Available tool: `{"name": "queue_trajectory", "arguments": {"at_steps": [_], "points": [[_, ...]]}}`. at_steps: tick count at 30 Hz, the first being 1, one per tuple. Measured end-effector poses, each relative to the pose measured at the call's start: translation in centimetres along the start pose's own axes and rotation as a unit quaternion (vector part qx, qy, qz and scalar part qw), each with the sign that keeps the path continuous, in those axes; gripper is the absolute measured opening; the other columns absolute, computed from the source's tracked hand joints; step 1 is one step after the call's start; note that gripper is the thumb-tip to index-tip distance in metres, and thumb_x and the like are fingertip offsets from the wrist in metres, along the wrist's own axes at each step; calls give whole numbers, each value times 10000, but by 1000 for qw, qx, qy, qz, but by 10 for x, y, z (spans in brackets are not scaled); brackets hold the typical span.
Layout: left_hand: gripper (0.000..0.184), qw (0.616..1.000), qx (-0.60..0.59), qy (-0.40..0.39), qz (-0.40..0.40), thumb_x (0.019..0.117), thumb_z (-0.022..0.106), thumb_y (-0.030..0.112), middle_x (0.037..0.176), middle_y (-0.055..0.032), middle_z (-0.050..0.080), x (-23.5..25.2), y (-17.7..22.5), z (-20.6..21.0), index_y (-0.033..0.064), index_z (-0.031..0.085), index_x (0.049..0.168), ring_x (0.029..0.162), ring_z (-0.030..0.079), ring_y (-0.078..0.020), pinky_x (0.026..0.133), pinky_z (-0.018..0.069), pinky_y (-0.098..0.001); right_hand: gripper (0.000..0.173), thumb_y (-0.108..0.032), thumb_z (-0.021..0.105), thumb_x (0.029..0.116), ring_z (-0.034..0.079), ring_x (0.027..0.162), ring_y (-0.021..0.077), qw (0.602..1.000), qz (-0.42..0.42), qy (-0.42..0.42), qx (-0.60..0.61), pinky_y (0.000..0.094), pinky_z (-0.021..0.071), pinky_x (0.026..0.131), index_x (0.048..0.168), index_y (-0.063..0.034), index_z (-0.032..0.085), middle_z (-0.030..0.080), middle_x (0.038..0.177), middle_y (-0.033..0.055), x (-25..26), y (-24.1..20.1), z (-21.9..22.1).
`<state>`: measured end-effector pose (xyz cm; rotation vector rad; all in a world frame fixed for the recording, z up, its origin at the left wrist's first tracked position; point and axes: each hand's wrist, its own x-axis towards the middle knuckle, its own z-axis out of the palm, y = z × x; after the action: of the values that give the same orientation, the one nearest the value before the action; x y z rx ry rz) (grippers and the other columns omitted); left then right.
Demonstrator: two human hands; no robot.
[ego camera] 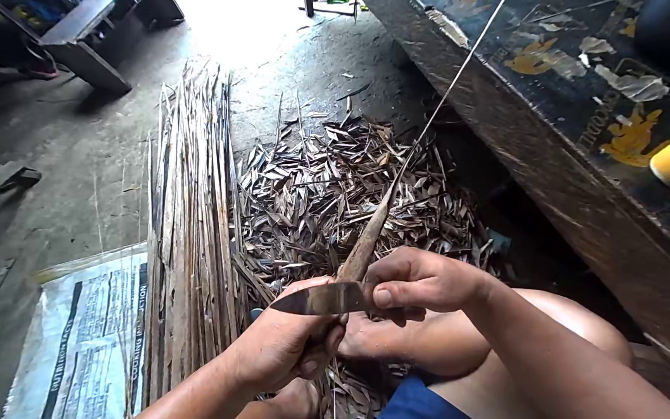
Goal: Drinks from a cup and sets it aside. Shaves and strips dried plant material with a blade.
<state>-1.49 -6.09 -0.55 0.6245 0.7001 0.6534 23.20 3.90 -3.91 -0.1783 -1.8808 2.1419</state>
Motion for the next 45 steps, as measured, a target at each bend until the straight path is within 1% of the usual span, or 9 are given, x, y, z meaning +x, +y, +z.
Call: {"name": "queue_trajectory", "arguments": {"at_steps": [6,9,12,17,23,31,37,40,45], "points": [[250,1000,0,5,7,1036,500,247,612,67,513,0,7,5,143,642,858,433,419,18,399,360,-139,312,-283,512,1084,575,578,5,995,-17,61,-73,172,484,509,987,-36,676,634,720,-35,-6,-6,-8],[182,999,-7,-34,27,1058,468,223,655,36,517,0,8,0,127,596,971,443,436,1,401,381,-141,324,-352,518,1075,542,553,-2,990,-9,126,-63,167,450,477,980,-87,679,616,711,-53,-13,-11,-17],[183,999,0,-36,21,1050,478,228,650,34,522,0,7,-2,132,607,962,446,454,-4,405,394,-144,327,-401,518,1071,507,537,-19,985,-10,173,-25,144,403,469,944,-132,655,599,699,-73,-21,-19,-27],[211,999,-9,-24,19,1026,468,259,645,22,543,3,6,-4,134,614,938,466,522,-35,431,456,-171,328,-393,507,1078,506,527,-2,982,-20,185,-5,153,403,457,941,-123,634,592,700,-57,-18,-16,-23],[226,999,19,-24,18,1024,455,264,634,54,502,4,2,-1,166,596,878,468,483,-22,424,416,-162,319,-337,512,1081,530,521,7,996,-2,84,-16,171,437,453,970,-71,650,601,686,-38,-10,-6,-6],[188,999,14,-44,17,1015,487,259,627,62,467,1,1,-8,168,594,890,468,473,-25,429,420,-168,348,-438,527,1059,537,526,-3,966,-16,256,-17,156,444,464,951,-140,670,625,703,-65,-21,-23,-30],[220,999,14,-29,13,1009,453,249,621,58,486,3,1,-6,167,588,856,471,487,-27,432,422,-168,338,-359,506,1077,525,536,13,994,4,103,-28,181,442,467,989,-77,669,605,709,-36,-15,-14,-4],[287,1000,5,-5,6,1032,514,299,617,62,490,2,-3,-2,153,610,804,470,477,-24,431,411,-166,377,-374,487,1087,540,501,23,1000,19,21,3,181,444,437,954,-56,641,614,675,-13,-4,-2,10],[280,999,-23,-33,-18,1036,525,320,610,73,452,0,-1,-2,152,592,822,445,453,-16,413,407,-157,353,-332,503,1086,551,522,14,1000,-4,11,4,171,446,453,943,-42,645,620,683,-14,-4,-3,5]]}}
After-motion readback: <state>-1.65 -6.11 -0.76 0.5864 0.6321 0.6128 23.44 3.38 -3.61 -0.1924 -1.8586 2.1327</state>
